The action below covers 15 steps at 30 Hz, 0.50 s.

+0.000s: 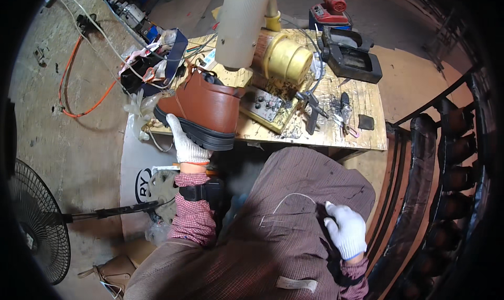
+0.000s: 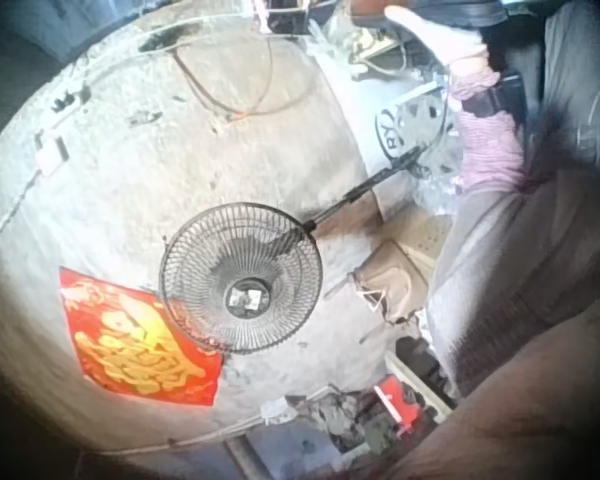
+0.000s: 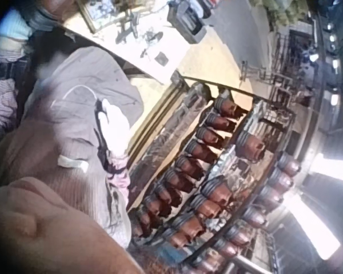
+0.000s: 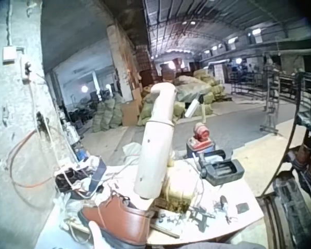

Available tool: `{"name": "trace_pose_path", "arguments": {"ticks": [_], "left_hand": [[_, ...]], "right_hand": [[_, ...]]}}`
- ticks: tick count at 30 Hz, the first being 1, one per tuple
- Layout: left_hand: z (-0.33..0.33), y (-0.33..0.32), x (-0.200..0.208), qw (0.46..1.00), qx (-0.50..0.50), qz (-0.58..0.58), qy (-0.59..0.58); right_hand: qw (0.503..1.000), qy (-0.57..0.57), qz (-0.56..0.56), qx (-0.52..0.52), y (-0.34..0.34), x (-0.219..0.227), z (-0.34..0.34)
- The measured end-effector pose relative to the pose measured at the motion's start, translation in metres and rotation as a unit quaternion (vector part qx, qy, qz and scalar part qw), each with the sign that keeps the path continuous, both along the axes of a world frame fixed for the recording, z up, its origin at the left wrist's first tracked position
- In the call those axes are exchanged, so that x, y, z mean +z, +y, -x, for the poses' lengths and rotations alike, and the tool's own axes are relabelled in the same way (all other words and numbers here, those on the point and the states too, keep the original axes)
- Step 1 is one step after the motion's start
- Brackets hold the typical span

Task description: The person picks up a shoe from a rack, holds it against a machine, and uses a handheld tool on the shoe's edge before returning it to the rack. This process is repeated for several shoes.

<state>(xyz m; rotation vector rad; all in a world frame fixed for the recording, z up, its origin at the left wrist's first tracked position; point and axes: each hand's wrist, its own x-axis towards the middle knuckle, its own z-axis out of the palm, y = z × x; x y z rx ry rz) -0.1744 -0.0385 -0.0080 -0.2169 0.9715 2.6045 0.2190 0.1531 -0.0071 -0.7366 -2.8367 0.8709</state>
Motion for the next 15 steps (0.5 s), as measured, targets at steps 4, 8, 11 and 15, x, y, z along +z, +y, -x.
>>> {"name": "trace_pose_path", "arguments": {"ticks": [4, 8, 11, 15], "left_hand": [[0.006, 0.003, -0.015, 0.996, -0.027, -0.072, -0.036], [-0.020, -0.006, -0.018, 0.991, -0.102, -0.085, 0.030], [-0.079, -0.018, -0.014, 0.953, -0.281, -0.107, 0.045], [-0.132, -0.005, -0.004, 0.900, -0.413, -0.015, 0.141]], "right_hand": [[0.990, 0.001, 0.080, -0.120, -0.011, 0.011, -0.006], [0.995, 0.100, -0.021, -0.001, -0.004, 0.024, 0.013], [0.979, 0.146, -0.018, 0.144, -0.002, 0.037, 0.039], [0.941, 0.166, 0.122, 0.267, -0.014, 0.061, 0.065]]}}
